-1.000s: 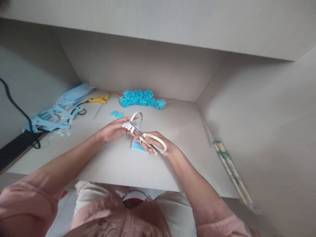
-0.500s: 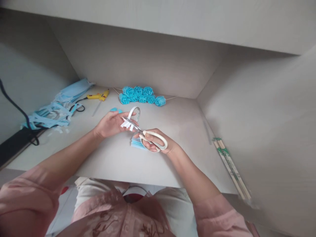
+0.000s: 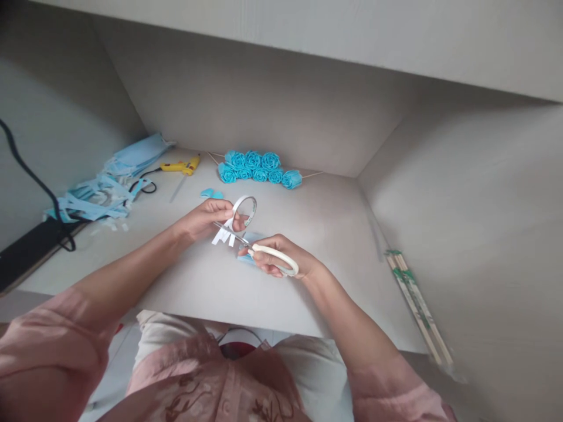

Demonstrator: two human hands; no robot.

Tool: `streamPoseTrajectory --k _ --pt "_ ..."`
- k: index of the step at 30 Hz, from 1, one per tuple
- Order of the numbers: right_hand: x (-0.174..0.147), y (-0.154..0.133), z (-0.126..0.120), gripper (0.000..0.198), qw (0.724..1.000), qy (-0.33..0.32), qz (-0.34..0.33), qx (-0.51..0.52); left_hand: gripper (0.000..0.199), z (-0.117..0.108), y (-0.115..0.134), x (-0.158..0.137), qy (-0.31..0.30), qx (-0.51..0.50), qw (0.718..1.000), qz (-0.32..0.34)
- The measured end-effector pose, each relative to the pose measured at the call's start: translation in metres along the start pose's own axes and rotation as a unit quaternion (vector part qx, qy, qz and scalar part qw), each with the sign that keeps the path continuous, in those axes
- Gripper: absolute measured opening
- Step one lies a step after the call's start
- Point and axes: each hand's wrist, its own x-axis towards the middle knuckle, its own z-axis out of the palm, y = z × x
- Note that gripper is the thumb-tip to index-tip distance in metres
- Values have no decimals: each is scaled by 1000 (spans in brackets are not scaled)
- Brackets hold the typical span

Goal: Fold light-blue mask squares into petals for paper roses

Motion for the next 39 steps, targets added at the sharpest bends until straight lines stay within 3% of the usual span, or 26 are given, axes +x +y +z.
streamPoseTrajectory --k 8,17,23,25,28,29,32,35,39 --pt "2 3 6 45 999 26 15 -24 26 3 -2 0 23 54 998 30" --pt "1 -5 11 50 997 60 29 -49 26 8 2 0 52 74 995 36" --pt "4 0 14 51 988 95 5 -123 29 9 3 1 67 92 993 26" --pt "7 3 23 42 981 56 -17 -186 30 9 4 4 82 107 990 34" --pt "10 5 34 30 958 -73 -40 -274 31 6 6 8 101 121 985 69" --pt "10 4 35 32 958 -81 -41 -271 31 4 7 9 102 127 984 77" --pt "6 -6 27 52 981 -8 -32 -190 31 -4 8 9 124 141 977 95" --pt "-3 -22 16 52 995 35 -49 -79 31 -10 4 8 176 146 968 101" --pt "-31 -30 13 52 994 90 -56 -38 30 -8 0 6 199 186 959 82"
